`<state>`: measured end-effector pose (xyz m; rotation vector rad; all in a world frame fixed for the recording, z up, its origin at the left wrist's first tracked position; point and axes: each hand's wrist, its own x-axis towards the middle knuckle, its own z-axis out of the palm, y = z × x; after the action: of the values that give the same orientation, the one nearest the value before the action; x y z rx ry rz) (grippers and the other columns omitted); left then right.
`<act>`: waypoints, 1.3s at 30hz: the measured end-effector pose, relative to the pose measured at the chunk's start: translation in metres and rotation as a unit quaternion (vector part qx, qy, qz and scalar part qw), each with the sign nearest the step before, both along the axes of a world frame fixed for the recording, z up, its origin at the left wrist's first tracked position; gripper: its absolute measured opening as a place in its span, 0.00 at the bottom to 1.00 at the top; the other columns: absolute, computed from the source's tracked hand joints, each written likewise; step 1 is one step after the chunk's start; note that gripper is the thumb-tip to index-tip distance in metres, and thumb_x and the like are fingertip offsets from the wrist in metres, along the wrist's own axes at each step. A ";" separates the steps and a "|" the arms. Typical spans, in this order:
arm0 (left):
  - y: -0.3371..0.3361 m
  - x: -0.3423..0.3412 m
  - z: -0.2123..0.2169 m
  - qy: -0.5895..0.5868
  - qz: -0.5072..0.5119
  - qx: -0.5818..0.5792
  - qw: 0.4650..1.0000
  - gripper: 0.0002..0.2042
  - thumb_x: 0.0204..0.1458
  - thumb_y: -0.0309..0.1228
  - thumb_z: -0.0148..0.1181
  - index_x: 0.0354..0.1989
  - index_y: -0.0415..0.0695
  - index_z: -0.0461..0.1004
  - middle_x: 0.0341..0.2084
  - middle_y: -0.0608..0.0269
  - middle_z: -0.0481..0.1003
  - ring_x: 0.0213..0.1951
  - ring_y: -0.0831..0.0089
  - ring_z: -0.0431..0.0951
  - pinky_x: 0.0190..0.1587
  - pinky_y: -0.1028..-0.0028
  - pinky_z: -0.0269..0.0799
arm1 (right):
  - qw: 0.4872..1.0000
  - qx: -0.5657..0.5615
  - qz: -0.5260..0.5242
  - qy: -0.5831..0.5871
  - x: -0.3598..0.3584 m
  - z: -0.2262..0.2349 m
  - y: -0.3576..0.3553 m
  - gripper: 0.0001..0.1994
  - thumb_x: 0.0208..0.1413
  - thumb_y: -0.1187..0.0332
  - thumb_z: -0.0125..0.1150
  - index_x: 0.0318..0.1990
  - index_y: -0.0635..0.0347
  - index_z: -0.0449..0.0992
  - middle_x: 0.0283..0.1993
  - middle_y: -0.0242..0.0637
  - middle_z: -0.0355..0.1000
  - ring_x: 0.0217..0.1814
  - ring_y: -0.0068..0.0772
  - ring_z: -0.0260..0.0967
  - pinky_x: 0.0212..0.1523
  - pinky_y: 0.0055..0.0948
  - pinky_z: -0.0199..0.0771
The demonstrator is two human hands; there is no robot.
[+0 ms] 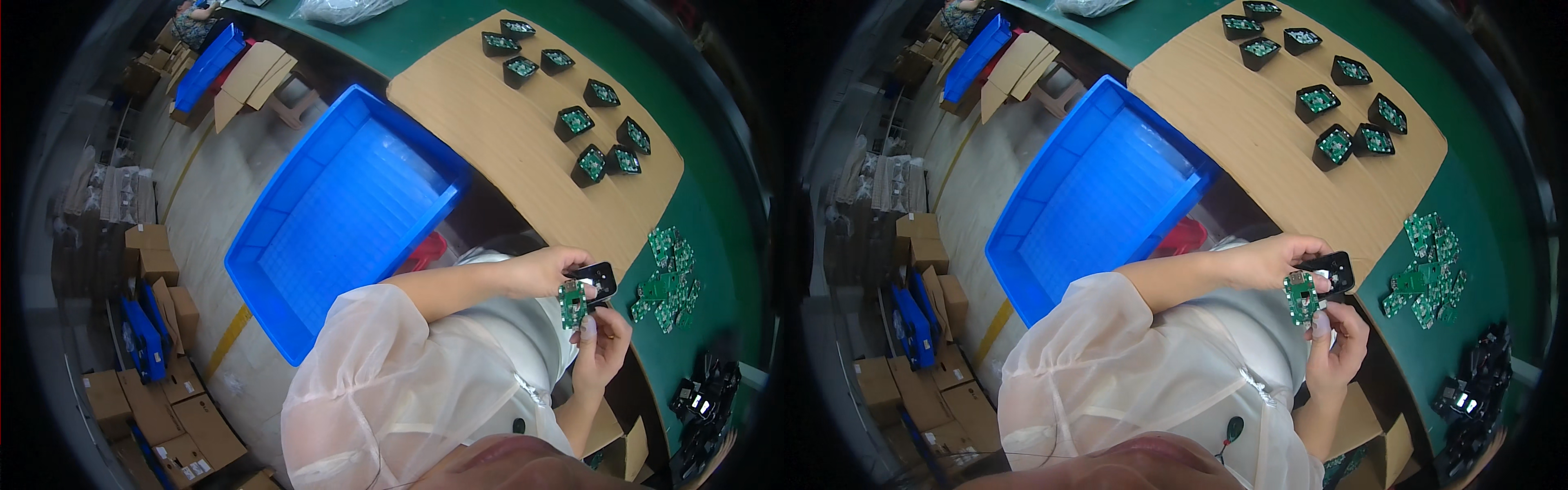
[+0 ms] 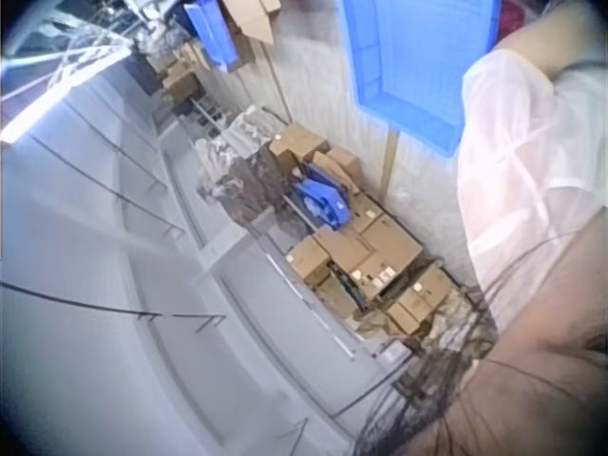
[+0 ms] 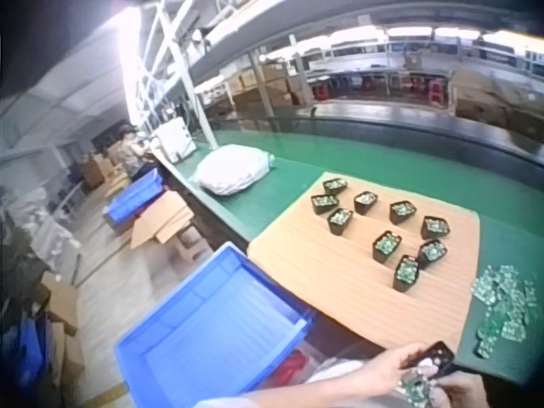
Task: The person picks up a circuit board and a black plastic housing, fits the board into the housing, and presses it into place. They then set the assembled unit onto a cardboard sheet and reach for a new housing to repeat the process.
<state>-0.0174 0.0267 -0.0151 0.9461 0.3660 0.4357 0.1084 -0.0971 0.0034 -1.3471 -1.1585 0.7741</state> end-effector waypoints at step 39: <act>-0.020 -0.006 0.019 0.046 0.111 0.108 0.987 0.19 0.48 0.21 0.57 0.49 0.34 0.60 0.44 0.57 0.67 0.46 0.73 0.69 0.46 0.75 0.70 | 0.871 0.111 -0.051 -0.476 0.016 0.025 0.024 0.13 0.35 0.74 0.59 0.34 0.56 0.73 0.19 0.26 0.63 0.18 0.22 0.62 0.18 0.23 0.53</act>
<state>-0.0233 0.0070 0.0036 1.1445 0.5196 0.6458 0.1244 -0.0734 0.0286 -1.6097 -1.8381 -0.1807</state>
